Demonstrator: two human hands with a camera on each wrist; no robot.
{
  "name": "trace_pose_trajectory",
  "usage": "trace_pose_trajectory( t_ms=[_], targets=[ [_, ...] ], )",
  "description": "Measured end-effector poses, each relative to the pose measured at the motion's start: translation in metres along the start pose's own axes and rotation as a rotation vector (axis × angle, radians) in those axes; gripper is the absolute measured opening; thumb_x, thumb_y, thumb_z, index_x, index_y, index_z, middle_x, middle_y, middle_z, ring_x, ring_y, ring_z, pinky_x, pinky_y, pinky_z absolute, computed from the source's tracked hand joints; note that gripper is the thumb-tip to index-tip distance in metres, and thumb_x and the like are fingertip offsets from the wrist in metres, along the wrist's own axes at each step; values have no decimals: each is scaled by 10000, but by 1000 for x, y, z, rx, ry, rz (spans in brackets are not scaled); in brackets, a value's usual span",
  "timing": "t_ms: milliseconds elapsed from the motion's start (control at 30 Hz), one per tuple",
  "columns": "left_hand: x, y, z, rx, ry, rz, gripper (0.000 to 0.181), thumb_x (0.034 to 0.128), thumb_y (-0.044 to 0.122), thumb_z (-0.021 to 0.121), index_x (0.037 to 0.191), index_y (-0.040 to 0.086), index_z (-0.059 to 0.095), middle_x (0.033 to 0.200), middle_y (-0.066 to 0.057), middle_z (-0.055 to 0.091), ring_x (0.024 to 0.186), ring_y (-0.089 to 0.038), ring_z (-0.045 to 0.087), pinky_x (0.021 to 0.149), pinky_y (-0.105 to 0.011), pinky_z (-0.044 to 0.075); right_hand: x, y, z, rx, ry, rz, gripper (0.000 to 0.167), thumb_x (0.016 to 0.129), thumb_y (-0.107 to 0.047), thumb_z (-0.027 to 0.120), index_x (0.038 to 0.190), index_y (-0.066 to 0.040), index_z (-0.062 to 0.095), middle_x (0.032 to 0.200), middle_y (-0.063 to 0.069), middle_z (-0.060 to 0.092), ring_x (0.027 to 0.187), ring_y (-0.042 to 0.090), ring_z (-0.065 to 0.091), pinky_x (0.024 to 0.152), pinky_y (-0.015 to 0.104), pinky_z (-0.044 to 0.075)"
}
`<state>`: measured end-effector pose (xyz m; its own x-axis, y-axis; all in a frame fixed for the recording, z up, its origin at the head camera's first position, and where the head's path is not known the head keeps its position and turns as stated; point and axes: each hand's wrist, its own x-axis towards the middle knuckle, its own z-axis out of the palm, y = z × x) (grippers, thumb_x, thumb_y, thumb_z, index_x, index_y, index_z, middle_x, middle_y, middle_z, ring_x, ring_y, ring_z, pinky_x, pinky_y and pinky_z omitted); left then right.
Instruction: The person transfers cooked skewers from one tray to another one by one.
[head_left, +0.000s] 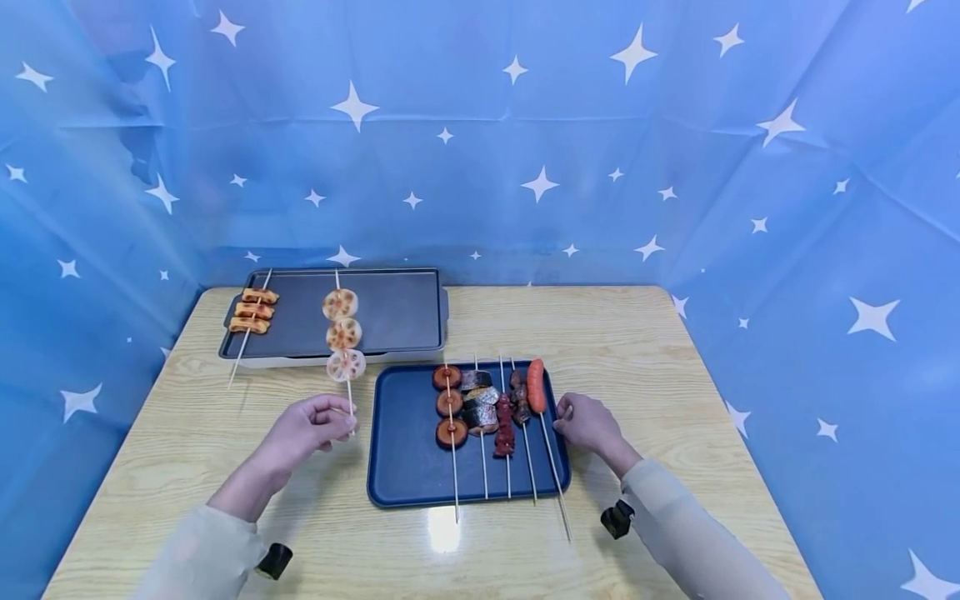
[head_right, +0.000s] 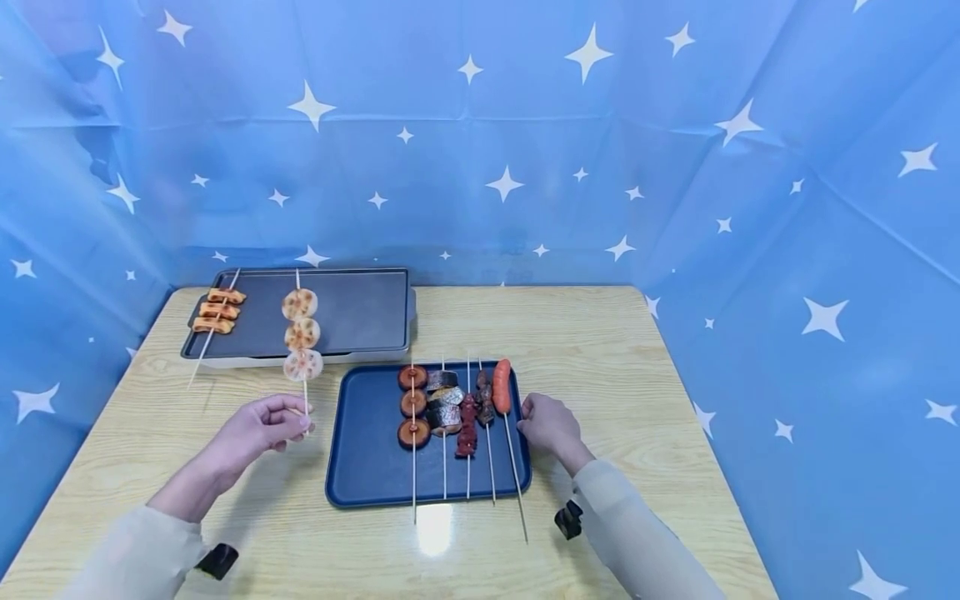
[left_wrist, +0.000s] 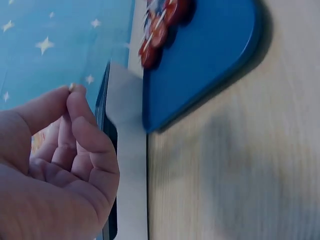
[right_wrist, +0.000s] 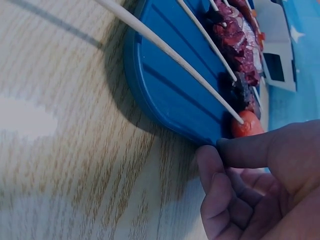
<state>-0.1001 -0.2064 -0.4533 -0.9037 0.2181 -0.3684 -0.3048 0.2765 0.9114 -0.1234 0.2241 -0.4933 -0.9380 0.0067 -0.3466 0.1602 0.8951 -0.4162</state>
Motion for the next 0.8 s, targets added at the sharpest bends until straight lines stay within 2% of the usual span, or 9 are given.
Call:
trace_pose_trajectory(
  t_ms=[167,300,367,600,800],
  targets=[
    [-9,-6,21,14,-95,15,333,884,165,696,1109,-52,579,776,68,657,698,-106,586,641,-284,478,2,2,1,2,-1,0,129,858,-165,696,868,-91,591,700,17,650,621,155,588,560,288,382],
    [-16,-12,33,24,-152,30,345,875,159,704,1096,-73,577,754,60,621,647,-78,519,612,-268,448,3,4,1,14,-12,6,121,864,-159,688,873,-91,589,688,15,647,599,142,591,559,280,384],
    [-19,-15,38,47,-162,35,326,870,158,709,1077,-64,590,752,49,622,650,-67,516,609,-259,439,3,4,1,18,-15,4,124,864,-161,687,872,-90,586,680,12,646,589,139,592,559,280,384],
    [-27,-33,53,90,-195,43,243,843,138,728,986,-27,621,810,-98,714,689,-79,584,641,-219,435,4,2,1,27,-22,12,128,861,-162,689,866,-95,580,680,10,643,590,142,590,565,278,386],
    [-30,-47,61,106,-238,49,237,836,110,727,975,-53,625,787,-75,700,640,-44,558,567,-200,408,4,1,0,39,-40,35,118,868,-152,684,880,-95,582,705,21,647,600,145,595,565,275,391]
  ],
)
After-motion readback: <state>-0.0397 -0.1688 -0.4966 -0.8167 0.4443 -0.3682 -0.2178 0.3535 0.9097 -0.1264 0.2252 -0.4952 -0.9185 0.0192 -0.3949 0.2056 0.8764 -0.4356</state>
